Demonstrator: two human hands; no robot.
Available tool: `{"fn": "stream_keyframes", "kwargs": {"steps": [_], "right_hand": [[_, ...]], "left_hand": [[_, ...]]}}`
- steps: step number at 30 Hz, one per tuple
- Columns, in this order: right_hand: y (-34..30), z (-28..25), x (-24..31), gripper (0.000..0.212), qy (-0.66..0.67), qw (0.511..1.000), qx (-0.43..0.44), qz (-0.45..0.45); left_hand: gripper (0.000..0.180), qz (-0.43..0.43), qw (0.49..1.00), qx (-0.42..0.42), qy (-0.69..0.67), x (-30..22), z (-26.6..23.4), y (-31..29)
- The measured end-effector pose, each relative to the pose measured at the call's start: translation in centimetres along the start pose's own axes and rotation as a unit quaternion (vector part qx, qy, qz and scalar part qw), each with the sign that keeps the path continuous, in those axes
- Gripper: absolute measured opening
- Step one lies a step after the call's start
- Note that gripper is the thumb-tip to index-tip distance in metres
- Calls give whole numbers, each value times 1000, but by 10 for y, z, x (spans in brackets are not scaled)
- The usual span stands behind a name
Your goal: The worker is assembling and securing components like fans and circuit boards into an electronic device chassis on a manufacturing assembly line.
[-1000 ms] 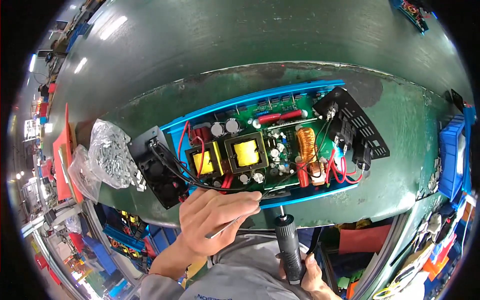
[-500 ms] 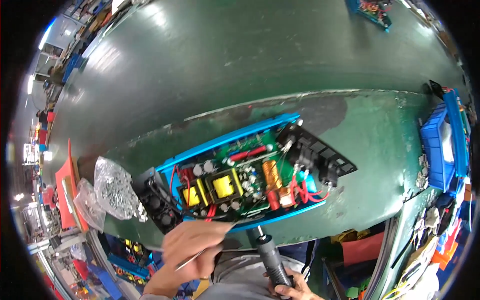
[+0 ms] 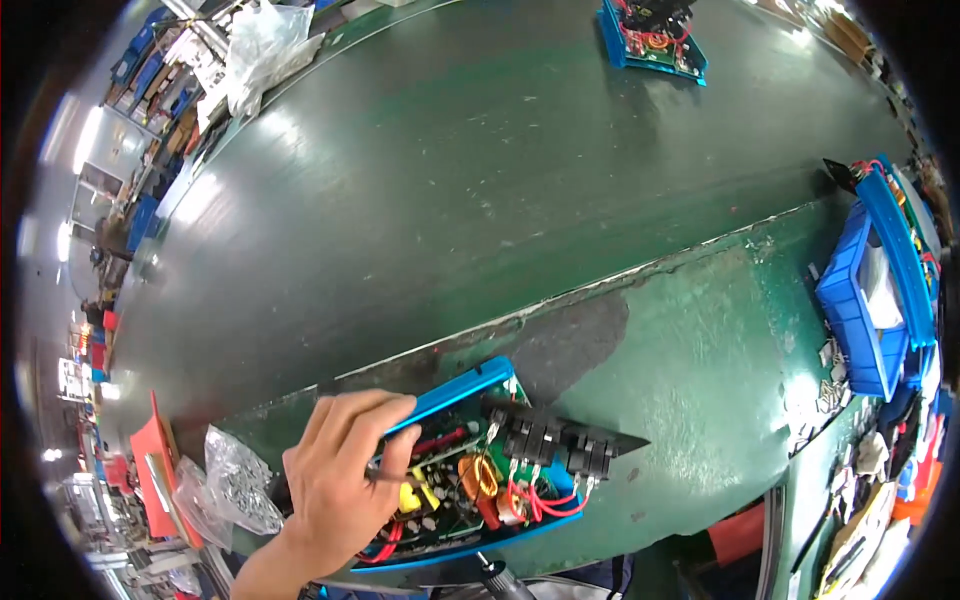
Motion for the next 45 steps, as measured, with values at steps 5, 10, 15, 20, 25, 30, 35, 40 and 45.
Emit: {"fn": "stream_keyframes", "kwargs": {"steps": [5, 10, 15, 20, 25, 30, 35, 40, 45], "right_hand": [[7, 2, -41, 55, 39, 996, 34, -67], [9, -2, -33, 49, 57, 997, 35, -40], [8, -18, 19, 36, 185, 978, 8, 93], [3, -13, 14, 54, 140, 990, -24, -13], [4, -4, -18, 53, 115, 992, -35, 25], [2, -7, 7, 49, 75, 996, -49, 7], [-2, 3, -15, 52, 86, 992, -86, 28], [2, 9, -26, 51, 96, 991, -89, -5], [4, 5, -23, 38, 77, 994, -74, 17]], "left_hand": [[40, 81, 992, 78, -48, -19, 23, 29], [40, 142, 979, 129, -62, -15, 35, 29], [31, 94, 979, 105, -148, -11, 30, 28], [31, 75, 978, 90, -170, -17, 12, 23], [32, 56, 989, 72, -117, -16, 6, 5], [34, 44, 995, 38, -82, -13, -15, -30], [36, -24, 999, 21, -44, -9, -30, -74], [44, -64, 997, 42, 9, -13, -20, -79], [28, -77, 993, 80, 29, -20, -18, -71]]}}
Point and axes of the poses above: each hand's wrist, its own y-axis towards the middle knuckle, its own z-axis out of the palm, x = y × z, the point moved 3 cm from there along y, towards the middle knuckle, and after that the axes turned 9 degrees about -x, right-handed, at the moved point
